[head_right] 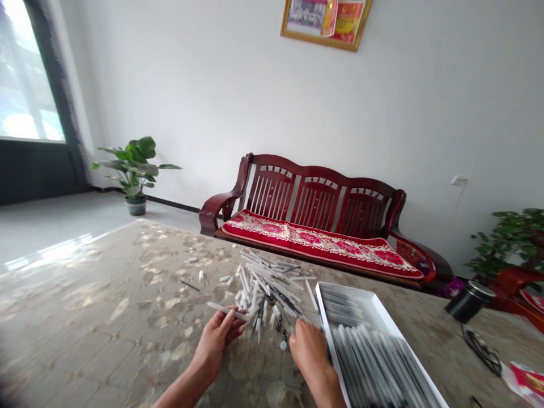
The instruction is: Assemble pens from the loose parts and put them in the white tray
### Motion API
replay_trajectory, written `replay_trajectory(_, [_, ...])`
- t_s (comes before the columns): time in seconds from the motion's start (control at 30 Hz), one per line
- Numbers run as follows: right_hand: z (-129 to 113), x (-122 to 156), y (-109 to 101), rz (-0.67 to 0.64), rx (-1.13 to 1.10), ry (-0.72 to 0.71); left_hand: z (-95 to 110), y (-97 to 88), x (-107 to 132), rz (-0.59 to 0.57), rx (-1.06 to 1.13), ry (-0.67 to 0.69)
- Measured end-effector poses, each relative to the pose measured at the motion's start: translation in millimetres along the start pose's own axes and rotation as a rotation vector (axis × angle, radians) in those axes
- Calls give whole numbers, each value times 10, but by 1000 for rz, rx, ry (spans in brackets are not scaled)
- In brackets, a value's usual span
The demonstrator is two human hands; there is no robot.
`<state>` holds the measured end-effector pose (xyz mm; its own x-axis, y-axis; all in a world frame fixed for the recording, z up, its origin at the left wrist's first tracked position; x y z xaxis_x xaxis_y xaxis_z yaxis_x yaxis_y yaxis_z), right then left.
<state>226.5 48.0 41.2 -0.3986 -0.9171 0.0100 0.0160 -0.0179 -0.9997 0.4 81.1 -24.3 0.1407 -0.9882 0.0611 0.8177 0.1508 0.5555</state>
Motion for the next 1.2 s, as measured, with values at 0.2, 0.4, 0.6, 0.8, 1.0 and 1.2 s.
replay_trajectory(0.2, [-167, 288, 32, 34, -238, -131, -40, -3, 39, 73, 125, -65])
replay_trajectory(0.4, [-282, 473, 136, 47, -351, -235, 15, -21, 51, 144, 139, -79])
replay_trajectory(0.6, [-311, 497, 138, 22, -348, -262, 28, -8, 57, 155, 159, -93])
replay_trajectory(0.8, [-337, 519, 101, -4, -342, -274, 19, -41, 33, 186, 178, -94])
replay_trajectory(1.0, [-322, 523, 93, 25, -333, -291, -5, -30, 21, 135, 126, -90])
replay_trajectory(1.2, [-231, 504, -159, 146, -446, -333, 17, 104, 66, -76, -22, -27])
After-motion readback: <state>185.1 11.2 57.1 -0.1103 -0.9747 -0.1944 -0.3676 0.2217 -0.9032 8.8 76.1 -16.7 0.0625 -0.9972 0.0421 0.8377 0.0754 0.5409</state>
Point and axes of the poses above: each hand's wrist, its own x-axis away from the middle knuckle, its own y-axis out of the palm, z = x × y, the point moved 9 cm from there along -x, towards the middle knuckle, and after that the axes turned 13 degrees about y, right-handed, at the moved point
